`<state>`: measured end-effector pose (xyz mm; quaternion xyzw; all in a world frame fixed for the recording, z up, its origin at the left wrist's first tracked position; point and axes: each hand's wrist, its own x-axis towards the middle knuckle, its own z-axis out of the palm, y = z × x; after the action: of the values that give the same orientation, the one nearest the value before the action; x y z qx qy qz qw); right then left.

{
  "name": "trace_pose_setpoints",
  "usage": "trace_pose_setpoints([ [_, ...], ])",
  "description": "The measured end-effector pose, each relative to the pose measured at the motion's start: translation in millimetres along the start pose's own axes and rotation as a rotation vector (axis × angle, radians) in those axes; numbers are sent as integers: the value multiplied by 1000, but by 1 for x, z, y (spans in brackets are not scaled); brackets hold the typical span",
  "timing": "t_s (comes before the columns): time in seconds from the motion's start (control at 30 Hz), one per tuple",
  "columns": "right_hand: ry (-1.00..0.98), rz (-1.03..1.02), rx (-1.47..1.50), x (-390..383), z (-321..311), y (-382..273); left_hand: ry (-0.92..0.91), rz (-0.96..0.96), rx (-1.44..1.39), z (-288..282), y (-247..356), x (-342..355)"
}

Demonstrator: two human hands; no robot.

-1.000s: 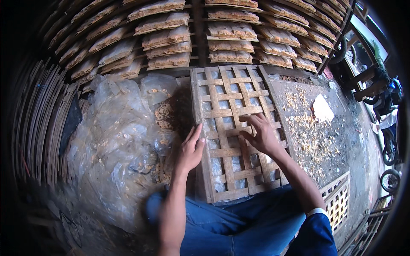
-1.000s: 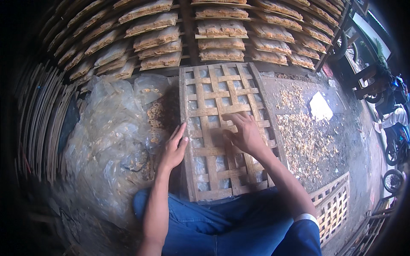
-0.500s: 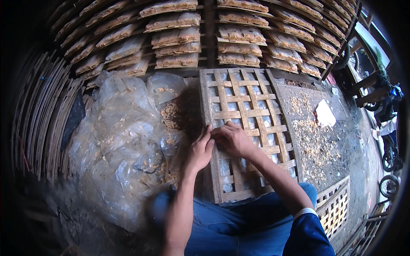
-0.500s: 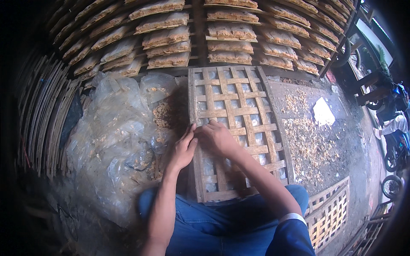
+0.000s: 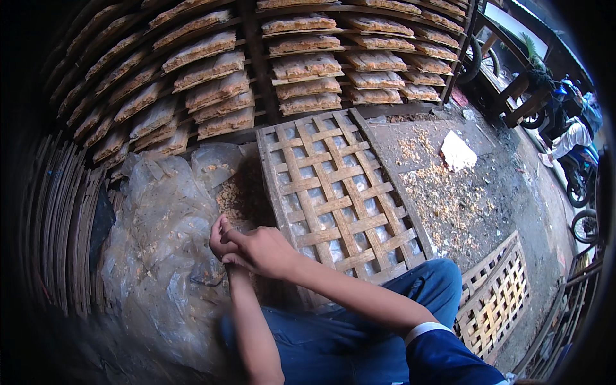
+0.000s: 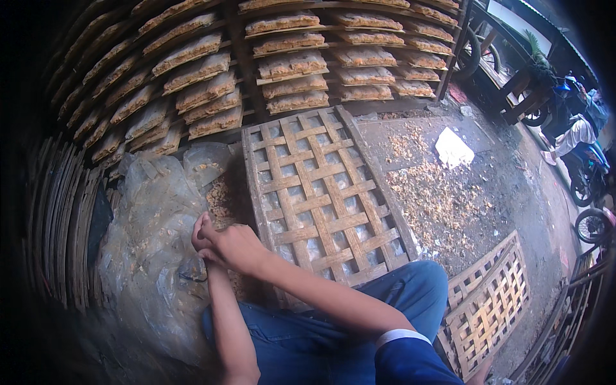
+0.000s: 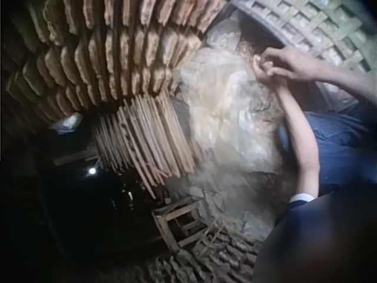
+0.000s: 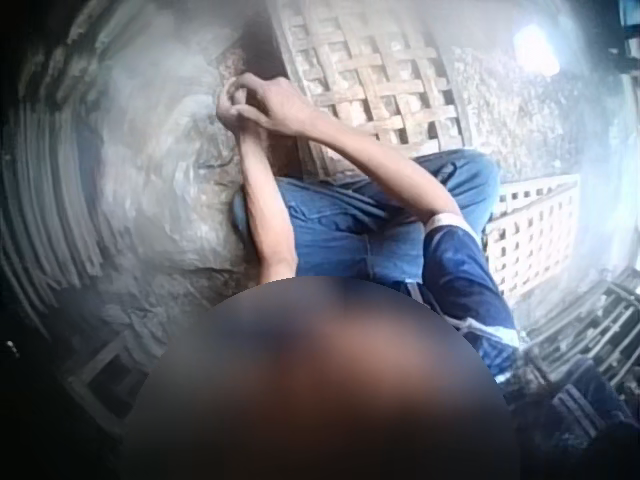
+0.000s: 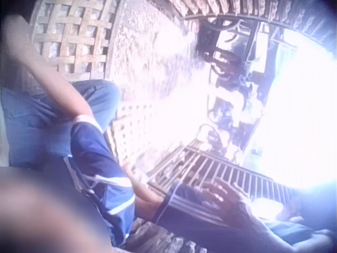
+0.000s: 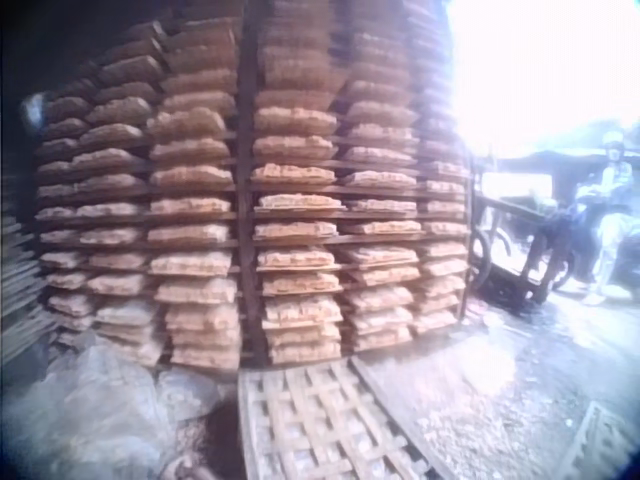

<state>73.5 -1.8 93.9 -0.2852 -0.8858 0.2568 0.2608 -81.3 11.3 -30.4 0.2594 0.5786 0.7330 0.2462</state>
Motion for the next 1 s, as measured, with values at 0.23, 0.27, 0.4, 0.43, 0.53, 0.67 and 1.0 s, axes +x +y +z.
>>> trace_pose_setpoints([
  [0.23,77,-101,-92,-23,-39,60,58,-267,47,6,51,-21],
  [0.27,145,-95,-177,-34,-60,75,12,-225,76,10,49,-23],
  [0.4,57,250,-635,-94,-135,162,-380,184,398,32,22,-40],
  [0.43,23,373,-715,-113,-155,177,-494,346,537,42,20,-49],
  [0.53,-116,593,-615,-160,-187,222,-774,347,708,54,25,-76],
  [0.67,73,1147,-51,-196,-231,269,-807,288,757,53,22,-71],
  [1.0,-115,394,-614,-104,-174,247,-835,231,820,47,35,-71],
])
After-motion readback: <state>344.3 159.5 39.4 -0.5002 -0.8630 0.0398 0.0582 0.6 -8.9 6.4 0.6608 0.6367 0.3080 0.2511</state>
